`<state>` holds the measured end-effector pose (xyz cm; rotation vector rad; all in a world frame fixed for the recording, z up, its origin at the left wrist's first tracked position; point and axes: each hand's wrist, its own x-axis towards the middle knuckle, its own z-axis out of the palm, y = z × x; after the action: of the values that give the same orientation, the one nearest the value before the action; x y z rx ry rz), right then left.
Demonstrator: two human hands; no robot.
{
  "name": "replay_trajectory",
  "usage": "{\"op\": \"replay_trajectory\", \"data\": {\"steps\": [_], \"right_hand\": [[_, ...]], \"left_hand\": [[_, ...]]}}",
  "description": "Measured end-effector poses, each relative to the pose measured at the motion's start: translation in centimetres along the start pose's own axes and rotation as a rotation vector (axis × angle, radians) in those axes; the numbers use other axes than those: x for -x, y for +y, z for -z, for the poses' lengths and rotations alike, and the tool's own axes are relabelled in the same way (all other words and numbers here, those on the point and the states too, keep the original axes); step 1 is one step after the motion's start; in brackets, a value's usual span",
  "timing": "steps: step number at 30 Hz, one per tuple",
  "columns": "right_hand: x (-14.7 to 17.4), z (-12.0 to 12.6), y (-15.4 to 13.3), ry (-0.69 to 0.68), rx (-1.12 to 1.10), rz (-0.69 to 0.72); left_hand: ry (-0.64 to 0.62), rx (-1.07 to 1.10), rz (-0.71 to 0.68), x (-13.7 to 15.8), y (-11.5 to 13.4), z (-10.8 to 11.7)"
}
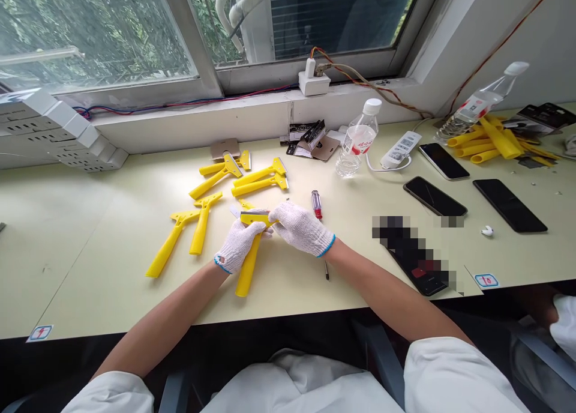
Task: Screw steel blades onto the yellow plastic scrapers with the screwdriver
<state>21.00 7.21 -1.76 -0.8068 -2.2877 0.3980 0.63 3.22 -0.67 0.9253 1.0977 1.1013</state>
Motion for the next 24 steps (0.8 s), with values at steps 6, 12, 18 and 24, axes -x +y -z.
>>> {"op": "replay_trajectory", "data": {"steps": [6, 12, 18, 24], "right_hand": [[-0.1, 0.1, -0.5, -0.014, -0.016, -0.037], [0.0, -0.6, -0.3, 0.026, -0.022, -0.022], [0.4, -1.7, 0.5, 0.162, -0.043, 0.052], [0.5, -1.2, 0.3, 0.133, 0.020, 0.098]], "left_hand": [[0.000, -0.007, -0.015, 0.0, 0.2, 0.0], [0.020, -0.010, -0.001, -0.1, 0.1, 0.1], [-0.020, -0.099, -0.010, -0.4, -0.4, 0.5], [-0.092, -0.270, -0.060, -0.2, -0.8, 0.8]]}}
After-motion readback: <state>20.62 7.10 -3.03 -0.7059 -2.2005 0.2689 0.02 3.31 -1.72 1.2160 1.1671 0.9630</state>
